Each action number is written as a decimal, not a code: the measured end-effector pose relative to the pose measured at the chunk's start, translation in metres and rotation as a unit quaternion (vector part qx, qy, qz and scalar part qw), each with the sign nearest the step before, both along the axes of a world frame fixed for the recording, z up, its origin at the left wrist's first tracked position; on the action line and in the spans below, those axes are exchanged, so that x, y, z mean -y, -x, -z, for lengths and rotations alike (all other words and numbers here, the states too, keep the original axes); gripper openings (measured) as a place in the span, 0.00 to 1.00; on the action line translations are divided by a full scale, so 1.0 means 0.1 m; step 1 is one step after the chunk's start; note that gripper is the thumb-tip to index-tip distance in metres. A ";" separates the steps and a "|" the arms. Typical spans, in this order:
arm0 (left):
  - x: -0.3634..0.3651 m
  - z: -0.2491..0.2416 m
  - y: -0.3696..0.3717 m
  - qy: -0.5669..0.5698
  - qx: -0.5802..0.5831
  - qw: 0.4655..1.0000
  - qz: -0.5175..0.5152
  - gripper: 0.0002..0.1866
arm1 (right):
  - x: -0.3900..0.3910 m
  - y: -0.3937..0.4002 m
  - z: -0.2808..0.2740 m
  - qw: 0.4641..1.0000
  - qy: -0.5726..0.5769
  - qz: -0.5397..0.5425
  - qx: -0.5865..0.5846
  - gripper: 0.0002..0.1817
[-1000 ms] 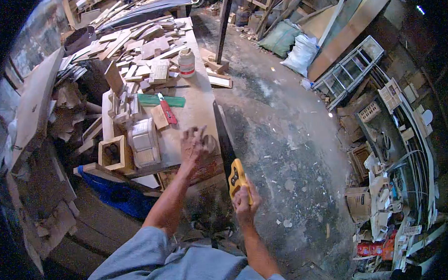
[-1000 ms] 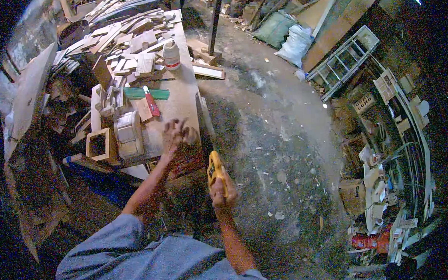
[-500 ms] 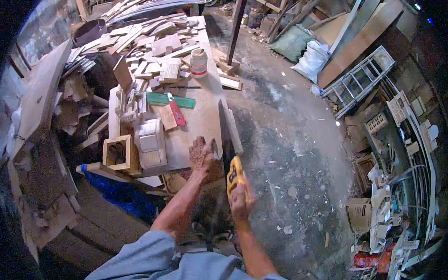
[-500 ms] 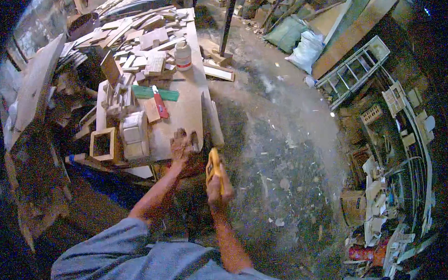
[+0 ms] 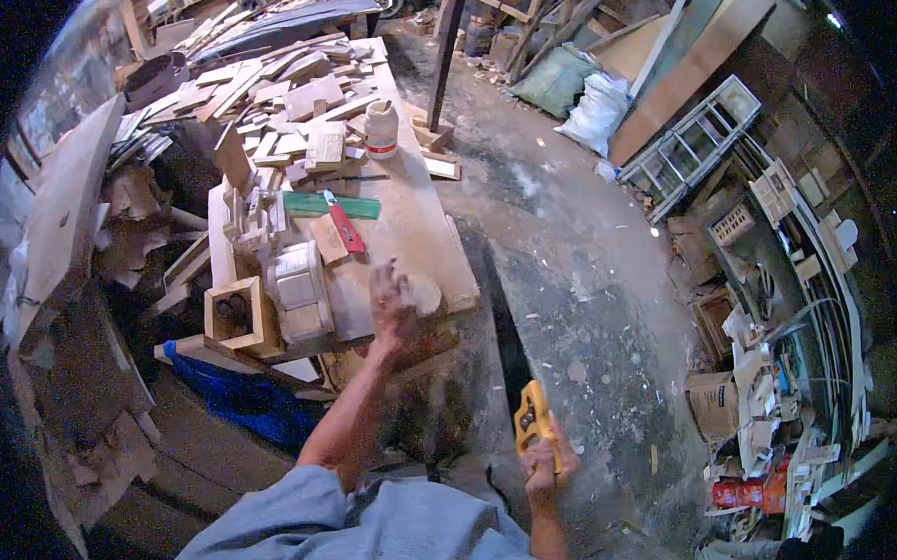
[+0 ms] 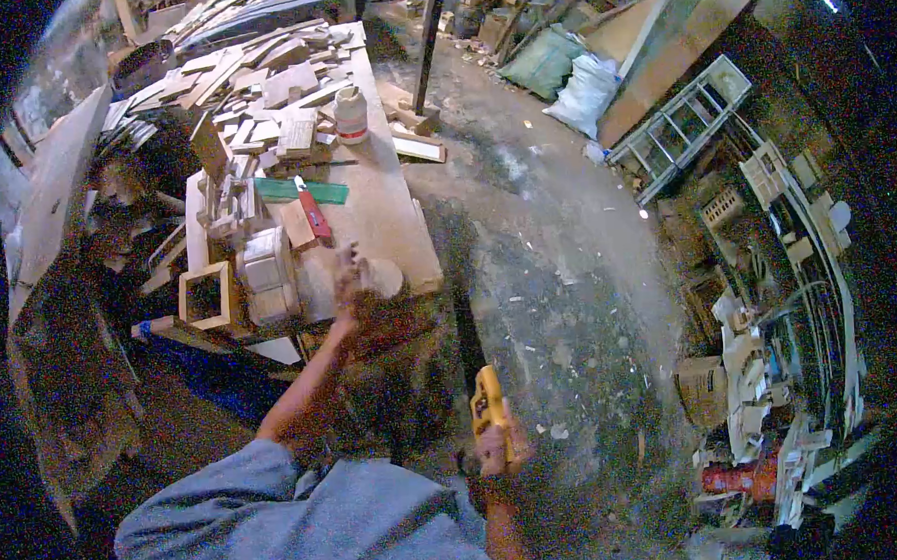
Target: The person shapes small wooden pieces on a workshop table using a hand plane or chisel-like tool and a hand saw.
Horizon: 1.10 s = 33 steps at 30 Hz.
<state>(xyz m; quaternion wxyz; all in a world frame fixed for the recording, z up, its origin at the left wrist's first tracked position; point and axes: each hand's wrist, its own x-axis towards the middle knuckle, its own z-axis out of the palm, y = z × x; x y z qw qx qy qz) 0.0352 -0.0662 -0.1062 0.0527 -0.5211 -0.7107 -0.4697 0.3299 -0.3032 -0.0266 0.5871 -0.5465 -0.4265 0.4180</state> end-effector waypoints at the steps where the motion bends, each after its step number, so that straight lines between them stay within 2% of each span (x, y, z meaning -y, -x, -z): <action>1: 0.03 0.04 0.04 -0.023 -0.005 1.000 0.005 0.25 | -0.02 -0.04 -0.06 0.999 0.013 -0.009 -0.041 0.26; 2: 0.06 0.07 0.06 -0.025 -0.010 1.000 0.016 0.26 | -0.03 -0.04 -0.12 0.996 0.026 -0.018 -0.084 0.26; 5: 0.07 0.06 0.15 0.132 -0.153 0.978 0.051 0.43 | -0.09 0.17 -0.38 0.997 0.032 0.020 -0.070 0.27; 7: 0.14 -0.58 0.00 0.251 -0.109 0.955 0.112 0.49 | -0.18 0.23 -0.39 0.996 0.021 0.001 -0.090 0.27; 8: 0.07 -0.43 0.10 0.216 -0.076 0.961 0.153 0.55 | -0.26 0.21 -0.40 0.995 0.015 -0.010 -0.098 0.27; 11: -0.17 0.03 0.41 0.201 -0.120 0.941 0.247 0.60 | -0.52 0.14 -0.36 0.991 0.025 -0.033 -0.131 0.26; 14: -0.06 -0.44 0.33 0.188 -0.099 0.959 0.185 0.60 | -0.85 0.07 -0.39 0.992 0.009 -0.059 -0.115 0.26; 17: -0.01 -0.56 0.18 0.257 -0.111 0.948 0.154 0.58 | -1.12 -0.02 -0.41 0.989 0.008 -0.079 -0.125 0.25; 18: -0.04 -0.52 0.20 0.202 -0.103 0.959 0.168 0.57 | -1.21 -0.05 -0.41 0.988 0.001 -0.092 -0.123 0.25; 20: -0.07 -0.45 0.30 0.151 0.137 0.946 0.250 0.58 | -1.37 -0.11 -0.36 0.984 -0.009 -0.102 -0.147 0.25; 21: -0.06 -0.49 0.30 0.120 0.256 0.915 0.286 0.58 | -1.42 -0.17 -0.35 0.985 0.002 -0.102 -0.141 0.25; 22: -0.05 -0.54 0.29 0.134 0.300 0.898 0.291 0.59 | -1.48 -0.24 -0.35 0.985 0.011 -0.103 -0.136 0.25; 26: -0.03 -0.80 0.09 0.075 0.416 0.826 0.372 0.57 | -1.73 -0.40 -0.42 0.978 0.013 -0.140 -0.155 0.26; 29: 0.00 -1.13 -0.14 0.092 0.512 0.774 0.360 0.54 | -1.88 -0.50 -0.42 0.977 0.016 -0.137 -0.163 0.26; 32: -0.05 -1.08 -0.24 0.062 0.492 0.770 0.402 0.47 | -1.99 -0.64 -0.44 0.974 0.017 -0.146 -0.174 0.26; 33: -0.06 -1.06 -0.28 0.068 0.564 0.731 0.377 0.44 | -2.03 -0.69 -0.44 0.973 0.015 -0.156 -0.167 0.26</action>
